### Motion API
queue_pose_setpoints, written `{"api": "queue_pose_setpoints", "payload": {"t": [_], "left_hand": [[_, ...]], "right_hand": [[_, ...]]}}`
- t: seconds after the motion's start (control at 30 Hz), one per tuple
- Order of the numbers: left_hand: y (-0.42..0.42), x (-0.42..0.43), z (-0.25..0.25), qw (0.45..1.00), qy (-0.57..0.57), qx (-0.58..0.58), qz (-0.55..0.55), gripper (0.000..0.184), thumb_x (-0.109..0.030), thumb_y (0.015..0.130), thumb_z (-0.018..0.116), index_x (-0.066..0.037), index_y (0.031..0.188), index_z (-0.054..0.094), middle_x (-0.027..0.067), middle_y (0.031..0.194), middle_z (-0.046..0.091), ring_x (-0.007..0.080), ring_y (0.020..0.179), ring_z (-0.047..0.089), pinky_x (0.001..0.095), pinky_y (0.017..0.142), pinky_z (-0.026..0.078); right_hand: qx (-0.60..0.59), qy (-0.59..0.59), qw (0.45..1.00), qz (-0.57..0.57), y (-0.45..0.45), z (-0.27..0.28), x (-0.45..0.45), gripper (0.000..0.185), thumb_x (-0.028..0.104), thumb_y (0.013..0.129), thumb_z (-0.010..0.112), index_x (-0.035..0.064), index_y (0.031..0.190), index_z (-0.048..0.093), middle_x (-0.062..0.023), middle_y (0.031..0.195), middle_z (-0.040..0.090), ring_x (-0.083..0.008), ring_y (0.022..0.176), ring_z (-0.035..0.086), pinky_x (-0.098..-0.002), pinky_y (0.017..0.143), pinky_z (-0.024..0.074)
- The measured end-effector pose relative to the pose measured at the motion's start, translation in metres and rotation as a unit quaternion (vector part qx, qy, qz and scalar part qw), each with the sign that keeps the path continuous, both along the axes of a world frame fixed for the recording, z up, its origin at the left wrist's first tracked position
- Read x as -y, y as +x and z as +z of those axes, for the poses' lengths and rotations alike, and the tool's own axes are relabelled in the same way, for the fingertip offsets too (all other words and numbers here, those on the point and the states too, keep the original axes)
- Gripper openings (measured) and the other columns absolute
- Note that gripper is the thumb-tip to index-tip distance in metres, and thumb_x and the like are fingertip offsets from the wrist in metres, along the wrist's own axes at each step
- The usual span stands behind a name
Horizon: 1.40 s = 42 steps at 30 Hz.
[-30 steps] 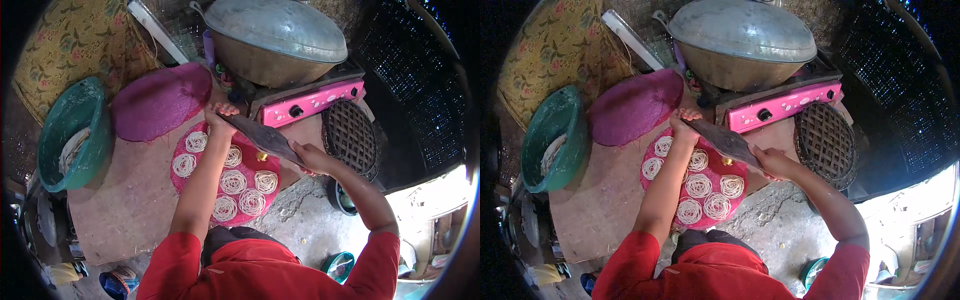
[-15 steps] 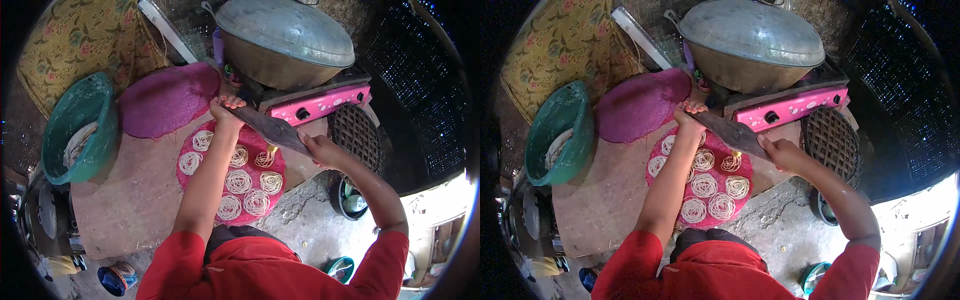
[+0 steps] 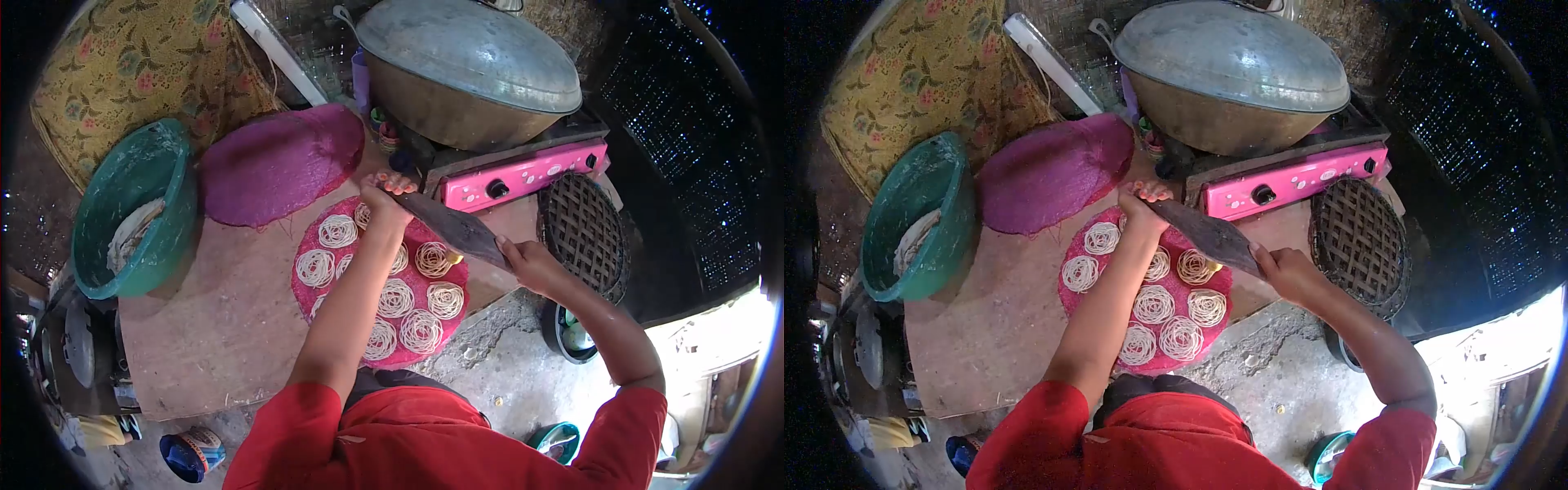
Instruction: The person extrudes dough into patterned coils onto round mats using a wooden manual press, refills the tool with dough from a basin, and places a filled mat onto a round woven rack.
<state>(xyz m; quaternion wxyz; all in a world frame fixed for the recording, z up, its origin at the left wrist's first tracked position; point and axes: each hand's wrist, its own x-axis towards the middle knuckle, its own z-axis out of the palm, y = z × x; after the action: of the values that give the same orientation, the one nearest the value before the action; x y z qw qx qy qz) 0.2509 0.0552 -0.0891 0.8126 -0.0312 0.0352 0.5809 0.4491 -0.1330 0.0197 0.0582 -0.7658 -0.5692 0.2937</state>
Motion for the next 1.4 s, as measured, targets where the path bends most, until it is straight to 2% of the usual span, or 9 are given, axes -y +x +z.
{"api": "queue_pose_setpoints", "payload": {"t": [0.2,0.4,0.47,0.53,0.7,1.13,1.23,1.33,1.4], "left_hand": [[0.019,-0.01,0.003,0.999,0.015,0.018,-0.043,0.036,-0.038,0.085,0.031,-0.018,0.058,0.041,-0.0034,0.046,0.039,0.0137,0.039,0.036,0.03,0.045,0.034],[0.002,0.029,0.023,0.921,-0.081,-0.353,-0.14,0.044,-0.049,0.092,0.03,-0.014,0.086,0.056,-0.0046,0.055,0.045,0.0097,0.041,0.034,0.0274,0.045,0.032],[-0.005,0.035,-0.017,0.669,0.224,-0.62,-0.343,0.039,-0.045,0.094,0.032,-0.015,0.094,0.057,-0.0058,0.053,0.042,0.0056,0.041,0.032,0.0227,0.041,0.024],[0.001,0.065,0.007,0.61,0.265,-0.62,-0.415,0.035,-0.041,0.093,0.036,-0.013,0.097,0.056,-0.0065,0.053,0.039,0.0032,0.042,0.03,0.0212,0.038,0.018],[0.013,0.066,-0.018,0.651,0.265,-0.527,-0.479,0.068,-0.064,0.092,0.018,-0.006,0.085,0.053,-0.0075,0.051,0.034,0.0037,0.037,0.019,0.0208,0.036,0.015],[0.008,0.061,-0.024,0.638,0.259,-0.565,-0.454,0.08,-0.066,0.091,0.016,-0.002,0.116,0.058,-0.0077,0.051,0.028,0.0035,0.041,0.019,0.0205,0.038,0.018],[-0.001,0.054,-0.06,0.592,0.351,-0.611,-0.392,0.074,-0.061,0.093,0.018,-0.003,0.118,0.057,0.0007,0.051,0.044,0.0116,0.04,0.037,0.0256,0.038,0.03],[-0.009,0.057,-0.067,0.227,0.584,-0.779,-0.037,0.069,-0.056,0.095,0.019,-0.003,0.119,0.056,0.0133,0.062,0.061,0.0277,0.053,0.057,0.0382,0.049,0.045],[-0.019,0.084,0.029,0.195,0.448,-0.861,-0.144,0.051,-0.041,0.096,0.036,-0.002,0.125,0.05,0.0198,0.08,0.065,0.0406,0.069,0.062,0.0503,0.063,0.049]], "right_hand": [[0.01,0.036,0.999,-0.023,0.011,-0.015,0.003,0.07,0.055,0.093,0.033,-0.0069,0.083,0.064,-0.0249,0.07,0.06,-0.0365,0.071,0.062,-0.044,0.072,0.0459],[-0.104,0.033,0.992,-0.069,0.028,-0.029,0.022,0.068,0.055,0.094,0.033,-0.0055,0.079,0.061,-0.0174,0.061,0.056,-0.0285,0.059,0.058,-0.041,0.059,0.0444],[-0.104,0.055,0.992,-0.056,0.033,-0.033,0.023,0.067,0.055,0.093,0.034,-0.005,0.077,0.06,-0.0144,0.058,0.055,-0.0247,0.055,0.056,-0.0391,0.053,0.0434],[-0.187,0.024,0.978,-0.095,0.03,-0.033,0.028,0.066,0.055,0.093,0.036,-0.004,0.073,0.059,-0.0102,0.053,0.051,-0.0187,0.049,0.053,-0.0346,0.047,0.0401],[-0.184,0.048,0.977,-0.092,0.03,-0.035,0.027,0.067,0.055,0.093,0.037,-0.004,0.071,0.059,-0.0104,0.049,0.048,-0.0193,0.047,0.052,-0.0347,0.048,0.04],[-0.101,0.192,0.975,-0.048,0.039,-0.057,0.014,0.06,0.047,0.094,0.04,-0.0063,0.075,0.059,-0.0237,0.069,0.058,-0.0354,0.071,0.059,-0.0434,0.068,0.0429],[-0.114,0.164,0.976,-0.087,0.041,-0.053,0.016,0.058,0.046,0.094,0.041,-0.006,0.076,0.058,-0.0232,0.068,0.057,-0.0359,0.071,0.058,-0.0437,0.068,0.0427],[-0.171,0.247,0.949,-0.093,0.046,-0.074,0.018,0.058,0.046,0.095,0.04,-0.0058,0.076,0.057,-0.0209,0.063,0.055,-0.0352,0.066,0.057,-0.0442,0.066,0.0426],[-0.155,0.237,0.956,-0.072,0.055,-0.076,0.022,0.059,0.047,0.095,0.04,-0.0058,0.077,0.058,-0.0184,0.062,0.055,-0.0312,0.063,0.057,-0.0425,0.063,0.0428]]}}
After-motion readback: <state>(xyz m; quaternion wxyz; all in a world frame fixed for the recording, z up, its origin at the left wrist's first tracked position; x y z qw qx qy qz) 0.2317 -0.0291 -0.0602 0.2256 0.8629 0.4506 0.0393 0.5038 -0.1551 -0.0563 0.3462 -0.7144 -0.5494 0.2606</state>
